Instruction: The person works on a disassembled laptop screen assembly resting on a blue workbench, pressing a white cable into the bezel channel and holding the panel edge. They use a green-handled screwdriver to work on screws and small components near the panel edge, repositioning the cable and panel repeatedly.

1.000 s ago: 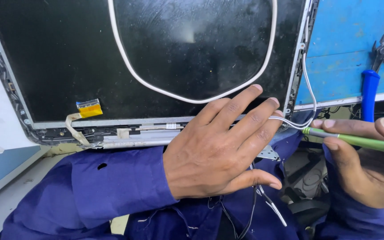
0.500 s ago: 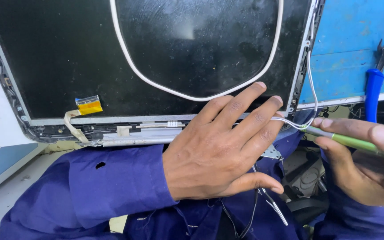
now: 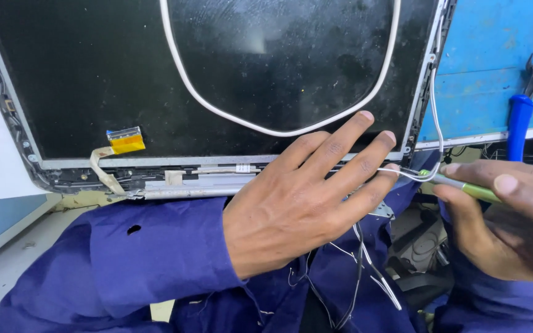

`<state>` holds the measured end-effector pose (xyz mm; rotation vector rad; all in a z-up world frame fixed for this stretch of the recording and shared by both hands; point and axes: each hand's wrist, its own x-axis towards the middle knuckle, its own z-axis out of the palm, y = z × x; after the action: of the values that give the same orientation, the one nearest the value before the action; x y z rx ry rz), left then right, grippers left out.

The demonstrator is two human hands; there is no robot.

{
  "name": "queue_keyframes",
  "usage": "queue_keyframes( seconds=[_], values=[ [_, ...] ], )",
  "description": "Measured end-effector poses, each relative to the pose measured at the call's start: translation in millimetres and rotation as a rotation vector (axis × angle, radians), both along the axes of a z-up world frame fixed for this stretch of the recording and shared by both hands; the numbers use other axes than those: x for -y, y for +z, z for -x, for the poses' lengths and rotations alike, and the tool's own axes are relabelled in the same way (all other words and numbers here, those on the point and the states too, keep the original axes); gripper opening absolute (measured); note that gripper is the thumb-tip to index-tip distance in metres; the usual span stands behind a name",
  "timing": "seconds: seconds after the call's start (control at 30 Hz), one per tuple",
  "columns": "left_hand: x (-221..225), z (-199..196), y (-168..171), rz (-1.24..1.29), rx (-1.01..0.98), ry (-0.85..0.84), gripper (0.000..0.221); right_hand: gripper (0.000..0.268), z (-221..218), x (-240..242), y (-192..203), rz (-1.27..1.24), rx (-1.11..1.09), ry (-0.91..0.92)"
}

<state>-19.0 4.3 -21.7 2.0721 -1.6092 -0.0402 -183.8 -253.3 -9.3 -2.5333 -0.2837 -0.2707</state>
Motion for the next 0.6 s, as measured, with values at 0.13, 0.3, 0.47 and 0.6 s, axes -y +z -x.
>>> queue_keyframes(
  seconds=[0.13, 0.3, 0.47, 0.6],
  values=[
    [8.0, 2.8, -6.7, 0.181, 0.113, 0.132, 0.011, 0.037, -6.6, -48.0, 12.9, -0.195, -0.016, -0.256],
    [12.2, 7.4, -18.3, 0.238, 0.176, 0.145, 0.011, 0.057, -10.6, -9.2, 6.8, -0.057, 0.006, 0.029],
    [13.4, 9.1, -18.3, 0.234, 0.229, 0.140, 0.016, 0.052, -10.7, -8.8, 5.7, -0.043, 0.019, 0.006],
    [14.2, 10.4, -18.7, 0.278, 0.169, 0.175, 0.016, 0.041, -16.1, -16.3, 16.0, -0.052, -0.013, -0.014]
  ],
)
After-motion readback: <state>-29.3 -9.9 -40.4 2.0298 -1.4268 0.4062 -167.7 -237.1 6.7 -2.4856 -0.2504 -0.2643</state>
